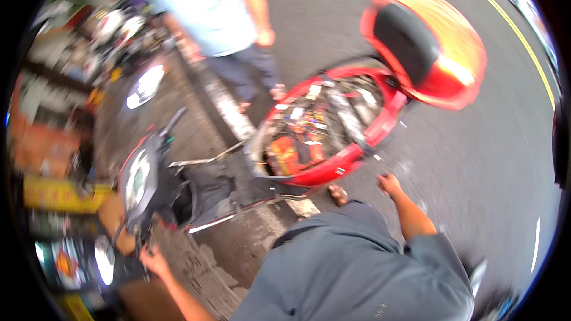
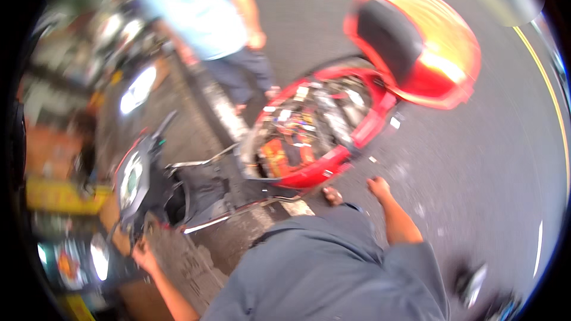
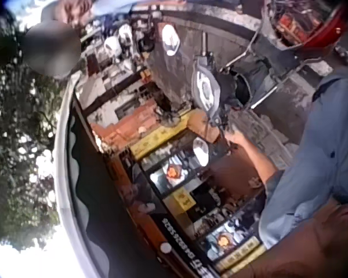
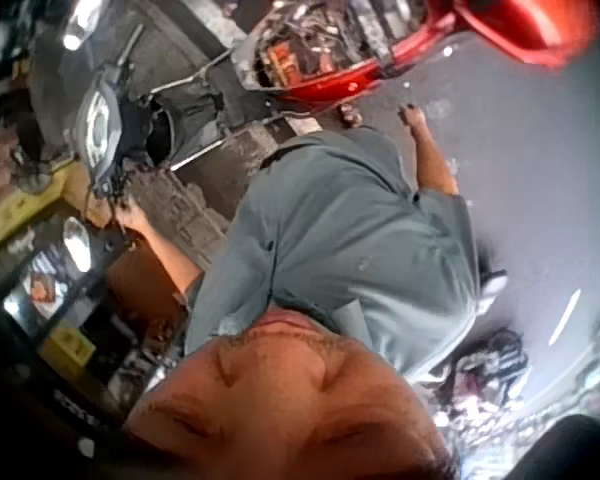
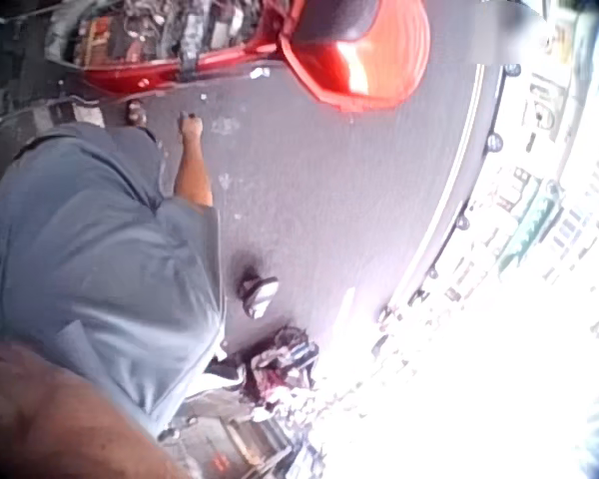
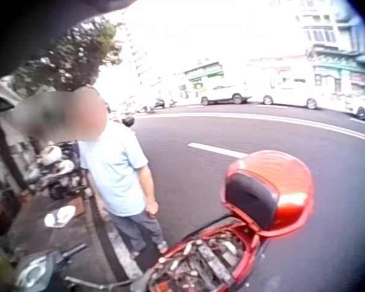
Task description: The person works on the internal wiring and battery compartment of a red scooter, connecting wires and arranging electrical components under the seat by hand.
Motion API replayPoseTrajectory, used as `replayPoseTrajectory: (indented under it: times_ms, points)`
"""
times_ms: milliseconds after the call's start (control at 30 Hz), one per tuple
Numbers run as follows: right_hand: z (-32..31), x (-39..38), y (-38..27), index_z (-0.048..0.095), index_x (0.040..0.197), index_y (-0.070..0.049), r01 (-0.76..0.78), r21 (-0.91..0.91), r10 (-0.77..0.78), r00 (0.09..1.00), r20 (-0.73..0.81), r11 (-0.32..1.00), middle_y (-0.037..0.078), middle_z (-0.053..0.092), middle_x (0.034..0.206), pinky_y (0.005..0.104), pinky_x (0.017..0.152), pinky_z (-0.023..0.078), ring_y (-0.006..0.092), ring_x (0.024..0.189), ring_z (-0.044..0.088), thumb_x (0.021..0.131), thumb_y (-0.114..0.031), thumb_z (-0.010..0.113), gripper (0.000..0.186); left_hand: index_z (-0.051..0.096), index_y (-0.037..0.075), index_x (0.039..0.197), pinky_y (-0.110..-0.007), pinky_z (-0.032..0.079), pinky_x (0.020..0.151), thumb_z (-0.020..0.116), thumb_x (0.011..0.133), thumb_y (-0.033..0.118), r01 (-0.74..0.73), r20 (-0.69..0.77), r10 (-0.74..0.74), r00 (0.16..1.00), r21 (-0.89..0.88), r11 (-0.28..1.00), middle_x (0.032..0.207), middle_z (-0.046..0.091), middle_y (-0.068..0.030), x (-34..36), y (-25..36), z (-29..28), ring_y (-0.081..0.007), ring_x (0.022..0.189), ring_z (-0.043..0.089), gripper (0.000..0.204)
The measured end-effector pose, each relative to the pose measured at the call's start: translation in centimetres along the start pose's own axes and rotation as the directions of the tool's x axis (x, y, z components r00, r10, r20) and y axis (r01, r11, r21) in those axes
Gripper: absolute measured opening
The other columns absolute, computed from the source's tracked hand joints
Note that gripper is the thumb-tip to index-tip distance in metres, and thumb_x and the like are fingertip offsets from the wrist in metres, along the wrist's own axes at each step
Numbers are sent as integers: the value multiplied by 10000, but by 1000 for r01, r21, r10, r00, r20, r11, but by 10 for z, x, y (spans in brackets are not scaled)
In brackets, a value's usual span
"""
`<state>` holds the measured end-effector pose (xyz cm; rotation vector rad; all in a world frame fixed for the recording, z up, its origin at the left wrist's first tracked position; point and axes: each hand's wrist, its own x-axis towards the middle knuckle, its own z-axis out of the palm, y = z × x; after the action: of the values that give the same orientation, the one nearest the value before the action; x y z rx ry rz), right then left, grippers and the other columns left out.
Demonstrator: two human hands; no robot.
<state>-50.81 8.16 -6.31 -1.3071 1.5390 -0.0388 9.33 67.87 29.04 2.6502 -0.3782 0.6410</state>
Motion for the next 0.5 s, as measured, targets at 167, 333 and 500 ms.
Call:
replayPoseTrajectory:
  times_ms: [167, 333, 500]
  points:
    - [21, 10, -19, 572, 1001, 4, -102, 208, 40, 958, 283, 973, 99, 615, 687, 298, 412, 447, 161, 492, 547, 895, -223, 625, 256, 625, 15, 1151, -333, 512, 817, 724, 832, 270, 390, 627, -173, 760, -225, 893, 990, 683, -101, -81, 90, 22, -197, 894, 636, 419]
    - [57, 14, -42, 573, 1034, -49, -182, 25, 151, 877, 457, 983, 107, 639, 708, 318, 384, 453, 173, 475, 552, 900, -227, 607, 226, 572, -18, 1244, -379, 489, 914, 723, 849, 378, 740, 881, -337, 332, -21, 672, 1150, 659, -171, -312, 35, 72, -268, 1058, 623, 580]
    - [73, -2, -84, 583, 1036, -63, -88, -179, 164, 868, 468, 980, 103, 647, 733, 307, 376, 470, 172, 489, 576, 911, -264, 616, 239, 652, 82, 1162, -346, 517, 688, 713, 868, 293, 995, 974, -207, -96, 93, -24, 1017, 667, -43, -535, 32, 42, -168, 836, 617, 366]
